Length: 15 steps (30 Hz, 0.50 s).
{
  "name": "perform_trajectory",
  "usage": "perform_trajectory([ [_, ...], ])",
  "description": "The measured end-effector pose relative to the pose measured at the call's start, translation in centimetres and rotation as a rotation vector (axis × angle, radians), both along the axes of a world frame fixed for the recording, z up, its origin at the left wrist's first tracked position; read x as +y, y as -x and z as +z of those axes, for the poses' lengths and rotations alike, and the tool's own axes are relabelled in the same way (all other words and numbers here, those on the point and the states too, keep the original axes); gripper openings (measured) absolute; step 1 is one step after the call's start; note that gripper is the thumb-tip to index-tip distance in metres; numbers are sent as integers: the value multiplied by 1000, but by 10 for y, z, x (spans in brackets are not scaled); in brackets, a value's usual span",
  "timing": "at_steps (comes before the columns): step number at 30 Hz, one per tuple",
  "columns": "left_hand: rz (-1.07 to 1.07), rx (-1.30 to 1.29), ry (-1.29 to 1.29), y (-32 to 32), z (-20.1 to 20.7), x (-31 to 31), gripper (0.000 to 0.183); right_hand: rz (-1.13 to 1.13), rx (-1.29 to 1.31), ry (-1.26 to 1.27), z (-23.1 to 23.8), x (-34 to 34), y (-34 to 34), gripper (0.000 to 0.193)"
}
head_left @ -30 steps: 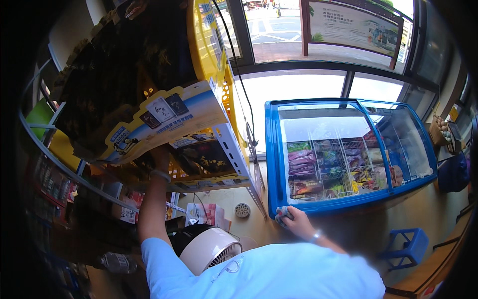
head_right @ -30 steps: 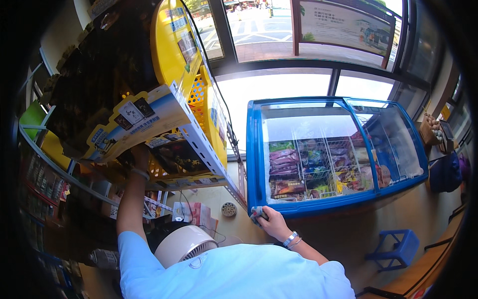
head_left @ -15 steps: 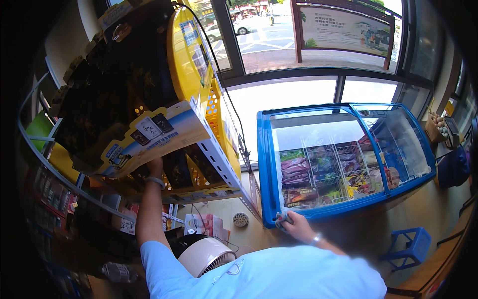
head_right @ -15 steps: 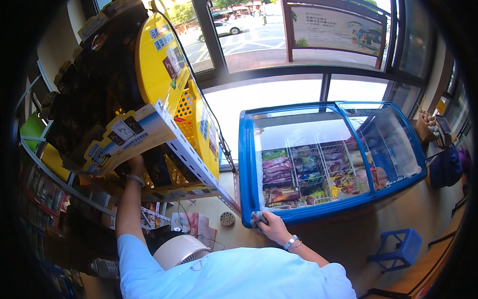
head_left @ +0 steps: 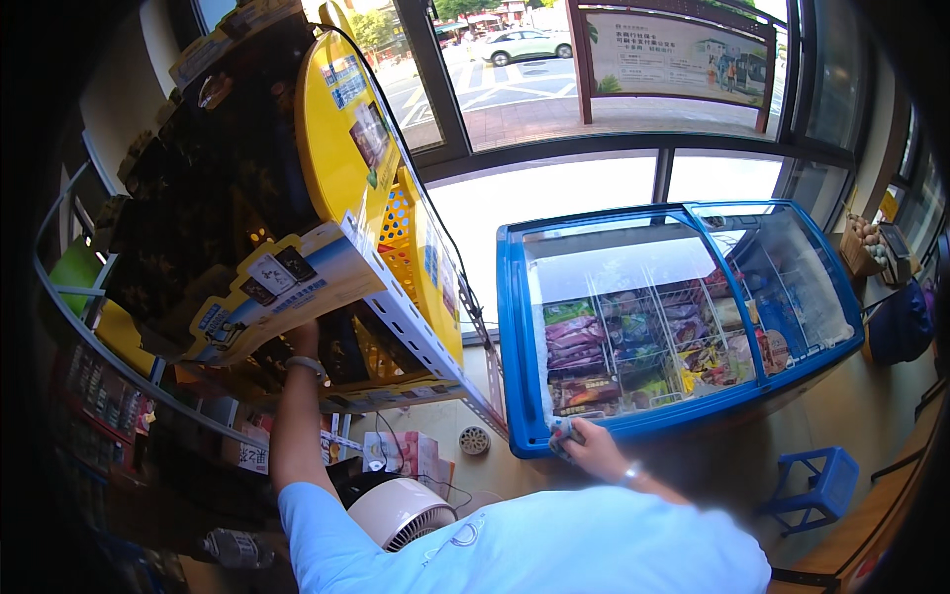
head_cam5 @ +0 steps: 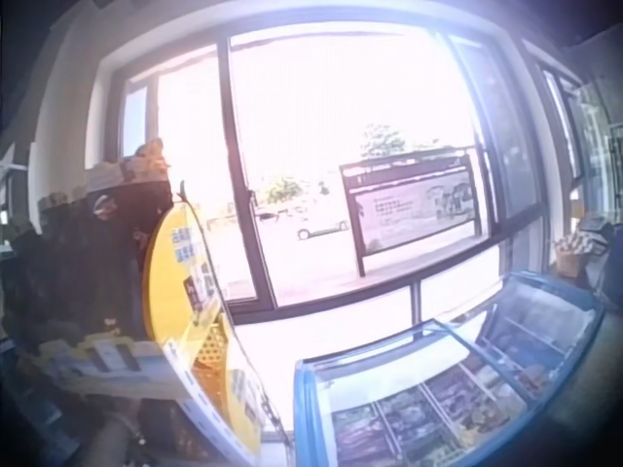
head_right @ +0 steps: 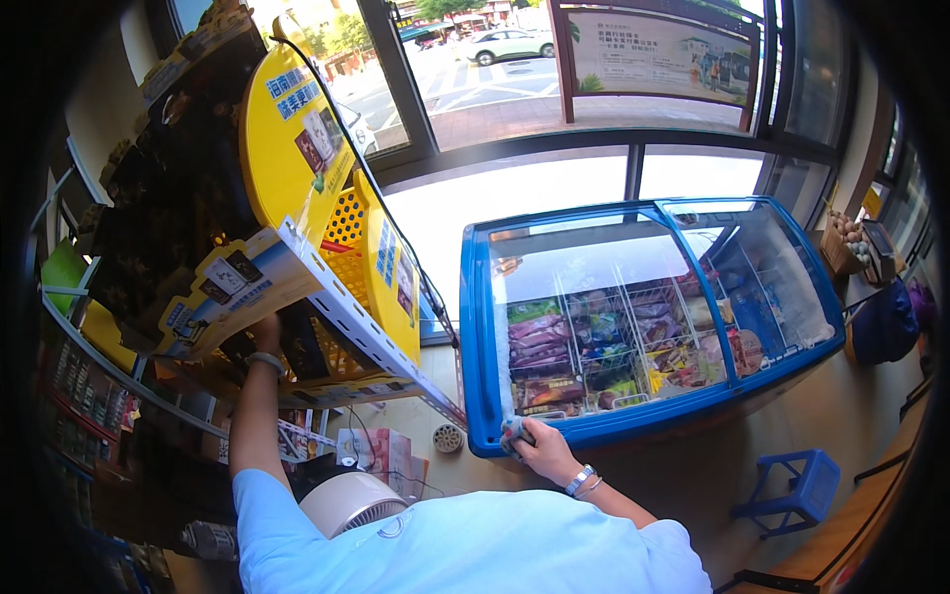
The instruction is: The person picks up packaged food items from a shelf, wipes them with a cloth, and places them back. They also handle a small white bowl and a fan while moving around the store.
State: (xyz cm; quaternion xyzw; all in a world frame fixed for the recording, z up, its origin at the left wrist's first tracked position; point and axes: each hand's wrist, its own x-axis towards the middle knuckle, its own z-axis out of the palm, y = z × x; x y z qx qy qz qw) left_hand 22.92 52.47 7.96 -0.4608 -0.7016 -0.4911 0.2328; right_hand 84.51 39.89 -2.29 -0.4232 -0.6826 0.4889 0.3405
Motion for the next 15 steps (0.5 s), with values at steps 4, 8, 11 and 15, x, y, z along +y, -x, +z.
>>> perform_trajectory([
  [4, 11, -56, -9, -20, 9, -8, 29, -3, -9, -23, -7, 3, -5, 13],
  [8, 16, -5, 50, -60, 30, -21, 31, 17, -2, -13, -9, 4, -8, 13],
  [11, 221, 289, -105, -39, 25, -32, 30, 76, -6, -10, -9, 5, -2, 14],
  [15, 77, 140, -112, -45, 29, -41, 33, 101, 42, -32, -11, 5, -1, 15],
])
